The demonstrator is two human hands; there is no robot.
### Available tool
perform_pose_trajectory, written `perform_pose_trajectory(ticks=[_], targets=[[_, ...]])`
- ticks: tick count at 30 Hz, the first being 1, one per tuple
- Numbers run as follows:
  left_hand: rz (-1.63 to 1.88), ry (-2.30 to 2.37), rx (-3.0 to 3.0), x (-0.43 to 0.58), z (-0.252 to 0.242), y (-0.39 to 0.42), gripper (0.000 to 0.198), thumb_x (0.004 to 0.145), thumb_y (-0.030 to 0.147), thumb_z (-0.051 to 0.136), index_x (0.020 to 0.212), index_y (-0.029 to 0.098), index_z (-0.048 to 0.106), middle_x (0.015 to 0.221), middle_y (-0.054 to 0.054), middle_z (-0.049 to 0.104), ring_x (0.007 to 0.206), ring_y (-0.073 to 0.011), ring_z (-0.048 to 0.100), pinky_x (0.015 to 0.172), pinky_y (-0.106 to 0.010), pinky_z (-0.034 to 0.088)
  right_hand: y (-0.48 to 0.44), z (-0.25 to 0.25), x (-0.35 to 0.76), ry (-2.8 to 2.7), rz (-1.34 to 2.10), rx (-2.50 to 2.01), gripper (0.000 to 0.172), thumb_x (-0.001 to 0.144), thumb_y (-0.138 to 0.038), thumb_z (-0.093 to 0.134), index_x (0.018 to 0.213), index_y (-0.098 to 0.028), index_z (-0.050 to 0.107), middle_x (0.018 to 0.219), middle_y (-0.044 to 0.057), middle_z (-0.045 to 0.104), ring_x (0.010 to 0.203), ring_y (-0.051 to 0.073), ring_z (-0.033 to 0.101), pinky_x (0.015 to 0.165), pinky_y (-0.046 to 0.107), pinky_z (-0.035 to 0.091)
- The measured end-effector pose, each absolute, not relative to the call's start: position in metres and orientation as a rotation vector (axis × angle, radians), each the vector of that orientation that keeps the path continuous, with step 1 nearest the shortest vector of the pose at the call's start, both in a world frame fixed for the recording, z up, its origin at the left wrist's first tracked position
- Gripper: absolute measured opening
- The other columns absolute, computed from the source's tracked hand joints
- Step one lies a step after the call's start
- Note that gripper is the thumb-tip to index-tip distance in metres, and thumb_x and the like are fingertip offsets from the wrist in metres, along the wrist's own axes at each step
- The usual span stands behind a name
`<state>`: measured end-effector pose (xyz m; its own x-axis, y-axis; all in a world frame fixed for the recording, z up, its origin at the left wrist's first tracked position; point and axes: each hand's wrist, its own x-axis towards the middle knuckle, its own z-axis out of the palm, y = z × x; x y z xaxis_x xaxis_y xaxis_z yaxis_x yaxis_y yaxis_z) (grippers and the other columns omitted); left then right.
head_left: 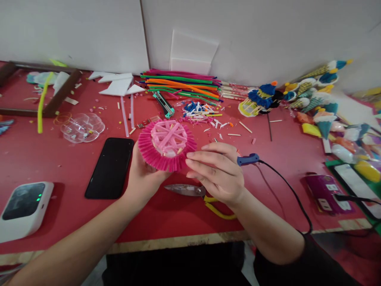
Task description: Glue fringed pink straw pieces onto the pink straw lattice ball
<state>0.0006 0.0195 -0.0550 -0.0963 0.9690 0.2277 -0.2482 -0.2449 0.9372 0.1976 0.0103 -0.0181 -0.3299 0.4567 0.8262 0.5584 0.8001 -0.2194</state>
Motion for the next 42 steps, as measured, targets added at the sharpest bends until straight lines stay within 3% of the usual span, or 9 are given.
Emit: perform_pose_trajectory(ticks=[7, 14, 26, 30, 33, 36, 42], targets=[[1.521, 0.944, 1.137, 0.002, -0.053, 0.019, 0.084, 0.050, 0.021, 0.100, 0.126, 0.028, 0.064, 0.136, -0.007, 0.069, 0.128, -0.0293, 0.064, 0.108, -0.043, 0.054, 0.009, -0.020, 0.198, -1.944, -0.201, -0.737, 0.023, 0.090, -0.012, 0.074, 0.105, -0.029, 0.077, 0.096, -0.005, 0.082, 0.091, 0.018, 0.067, 0.076, 0.035, 0.058], [1.503, 0.985, 1.197, 0.002, -0.050, 0.018, 0.083, 0.053, 0.020, 0.099, 0.128, 0.026, 0.063, 0.137, -0.010, 0.068, 0.127, -0.0307, 0.065, 0.107, -0.044, 0.055, 0.007, -0.021, 0.200, -1.947, -0.191, -0.731, 0.029, 0.087, -0.010, 0.076, 0.109, -0.028, 0.078, 0.097, -0.004, 0.082, 0.091, 0.019, 0.067, 0.077, 0.035, 0.059], [1.460, 0.969, 1.201, -0.002, -0.054, 0.018, 0.087, 0.050, 0.024, 0.100, 0.130, 0.027, 0.064, 0.137, -0.011, 0.069, 0.126, -0.0313, 0.066, 0.106, -0.044, 0.055, 0.007, -0.021, 0.200, -1.944, -0.175, -0.661, 0.013, 0.092, -0.014, 0.070, 0.099, -0.025, 0.071, 0.099, -0.003, 0.081, 0.093, 0.018, 0.071, 0.079, 0.034, 0.061], [1.479, 0.951, 1.204, -0.004, -0.058, 0.020, 0.087, 0.048, 0.025, 0.101, 0.128, 0.029, 0.066, 0.135, -0.010, 0.070, 0.123, -0.0300, 0.067, 0.103, -0.042, 0.057, 0.011, -0.023, 0.198, -1.852, -0.169, -0.605, 0.022, 0.086, -0.012, 0.078, 0.091, -0.024, 0.060, 0.093, -0.002, 0.079, 0.091, 0.016, 0.072, 0.078, 0.033, 0.062], [1.501, 0.958, 1.210, -0.004, -0.058, 0.021, 0.085, 0.049, 0.025, 0.101, 0.126, 0.029, 0.066, 0.132, -0.009, 0.072, 0.121, -0.0297, 0.068, 0.102, -0.042, 0.058, 0.012, -0.023, 0.194, -1.804, -0.208, -0.630, 0.022, 0.089, -0.021, 0.077, 0.087, -0.025, 0.056, 0.086, -0.003, 0.076, 0.085, 0.015, 0.071, 0.075, 0.031, 0.062], [1.510, 0.959, 1.182, -0.004, -0.059, 0.021, 0.083, 0.050, 0.026, 0.100, 0.125, 0.030, 0.066, 0.132, -0.007, 0.071, 0.124, -0.0298, 0.066, 0.106, -0.043, 0.055, 0.011, -0.020, 0.193, -1.799, -0.224, -0.639, 0.018, 0.093, -0.027, 0.073, 0.087, -0.025, 0.056, 0.084, -0.003, 0.075, 0.081, 0.015, 0.071, 0.074, 0.031, 0.062], [1.495, 0.910, 1.058, 0.000, -0.054, 0.023, 0.083, 0.056, 0.026, 0.098, 0.130, 0.035, 0.061, 0.144, -0.006, 0.062, 0.134, -0.0289, 0.059, 0.111, -0.045, 0.051, 0.019, 0.007, 0.221, -1.926, -0.219, -0.877, 0.016, 0.090, -0.014, 0.071, 0.097, -0.028, 0.067, 0.083, -0.002, 0.077, 0.077, 0.018, 0.072, 0.078, 0.037, 0.061]])
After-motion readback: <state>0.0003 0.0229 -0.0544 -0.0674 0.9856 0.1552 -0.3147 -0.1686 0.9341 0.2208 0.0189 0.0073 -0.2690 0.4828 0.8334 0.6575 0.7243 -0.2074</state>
